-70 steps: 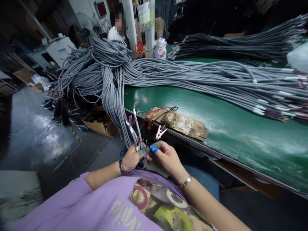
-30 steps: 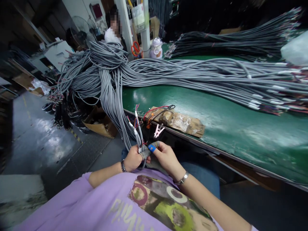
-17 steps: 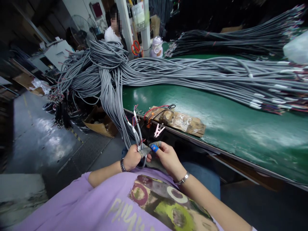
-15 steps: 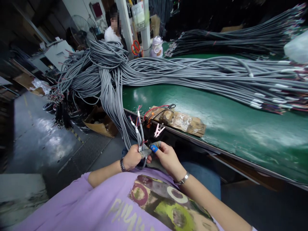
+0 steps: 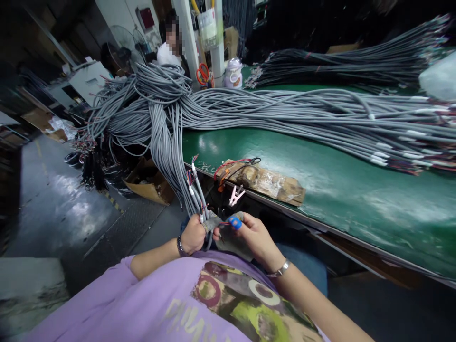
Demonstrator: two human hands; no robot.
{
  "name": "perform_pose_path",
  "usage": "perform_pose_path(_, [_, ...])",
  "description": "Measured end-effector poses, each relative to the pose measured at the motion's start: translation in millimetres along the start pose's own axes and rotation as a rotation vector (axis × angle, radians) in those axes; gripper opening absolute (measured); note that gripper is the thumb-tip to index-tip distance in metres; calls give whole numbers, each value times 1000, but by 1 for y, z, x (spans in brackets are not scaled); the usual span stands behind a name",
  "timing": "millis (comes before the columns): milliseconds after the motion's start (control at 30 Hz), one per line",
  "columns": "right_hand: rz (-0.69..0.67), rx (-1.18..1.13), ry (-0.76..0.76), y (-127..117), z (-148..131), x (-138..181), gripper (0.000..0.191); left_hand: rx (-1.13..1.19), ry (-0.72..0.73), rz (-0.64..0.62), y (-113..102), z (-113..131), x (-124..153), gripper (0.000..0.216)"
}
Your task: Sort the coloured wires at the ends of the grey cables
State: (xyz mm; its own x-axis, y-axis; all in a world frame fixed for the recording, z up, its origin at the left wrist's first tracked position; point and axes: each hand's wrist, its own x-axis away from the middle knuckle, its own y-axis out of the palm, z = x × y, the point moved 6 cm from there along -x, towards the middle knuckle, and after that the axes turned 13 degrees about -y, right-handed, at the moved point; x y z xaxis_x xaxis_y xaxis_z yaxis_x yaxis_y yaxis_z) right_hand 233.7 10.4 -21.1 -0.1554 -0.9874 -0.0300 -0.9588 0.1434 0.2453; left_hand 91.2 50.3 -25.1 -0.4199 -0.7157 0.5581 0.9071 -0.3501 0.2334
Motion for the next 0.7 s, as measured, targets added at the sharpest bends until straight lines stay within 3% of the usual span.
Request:
perform_pose_path(133, [92,-194,75,-13,8,-14,48,44,-43,-166,10,18,5,50])
perform_pose_path(300, [0,-251,103,-2,2,-38,51,61,-90,-291,26,33,2,49])
perform_pose_path(400, [14,-276,75,4,-4,-45,48,74,-97,-320,32,34,-4,49])
perform_pose_path(700, [237,-511,173,6,-2,-50,36,90,-146,-298,37,31,-12,47])
